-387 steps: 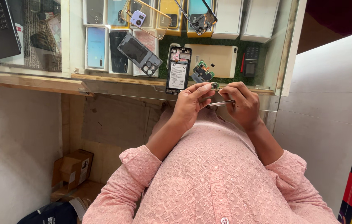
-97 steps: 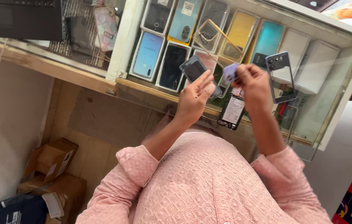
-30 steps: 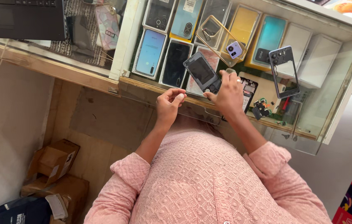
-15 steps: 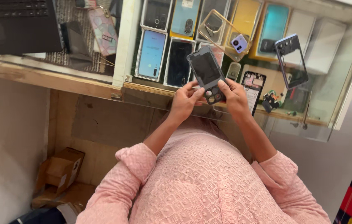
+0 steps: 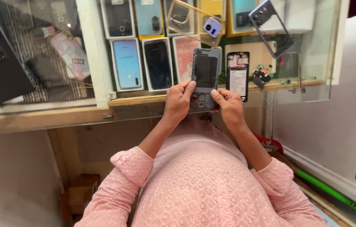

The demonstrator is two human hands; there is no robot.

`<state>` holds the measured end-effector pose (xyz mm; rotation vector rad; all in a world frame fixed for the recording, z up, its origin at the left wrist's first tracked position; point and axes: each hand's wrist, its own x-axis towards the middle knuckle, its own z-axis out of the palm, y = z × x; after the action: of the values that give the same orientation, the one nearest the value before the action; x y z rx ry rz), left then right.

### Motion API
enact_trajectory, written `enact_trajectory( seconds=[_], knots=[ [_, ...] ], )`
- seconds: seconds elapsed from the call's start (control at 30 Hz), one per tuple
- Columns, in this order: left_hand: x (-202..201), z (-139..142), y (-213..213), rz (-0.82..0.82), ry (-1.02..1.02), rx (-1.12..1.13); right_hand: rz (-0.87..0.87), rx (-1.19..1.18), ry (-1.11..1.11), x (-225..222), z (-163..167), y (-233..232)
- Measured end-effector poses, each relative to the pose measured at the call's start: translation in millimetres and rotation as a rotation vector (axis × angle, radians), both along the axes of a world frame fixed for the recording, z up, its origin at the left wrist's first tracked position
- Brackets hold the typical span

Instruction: The person disassembles a smartphone, removes the motherboard, and places it on the counter. They then pick up a purple phone case and use a metal tool to scrape adhesive residue from the case's interior.

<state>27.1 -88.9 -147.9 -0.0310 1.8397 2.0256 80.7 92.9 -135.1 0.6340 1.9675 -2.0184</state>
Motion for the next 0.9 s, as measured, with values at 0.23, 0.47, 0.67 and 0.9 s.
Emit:
enact_trajectory(
  seconds=[0.23, 0.47, 0.67, 0.9],
  knots=[
    [18, 22, 4, -0.021, -0.137, 0.078, 0.127, -0.12, 0.052, 30, 17, 9],
    [77, 18, 32, -0.168, 0.007, 0.128, -0.126, -0.029, 0.217, 105, 31, 24],
    [147, 25, 49, -0.472, -0.917, 1.018, -0.269, -0.019, 0.333, 199, 59, 30],
    [215, 42, 53, -0.681, -1.212, 1.392, -0.384, -0.032, 0.323, 270, 71, 33]
  ],
)
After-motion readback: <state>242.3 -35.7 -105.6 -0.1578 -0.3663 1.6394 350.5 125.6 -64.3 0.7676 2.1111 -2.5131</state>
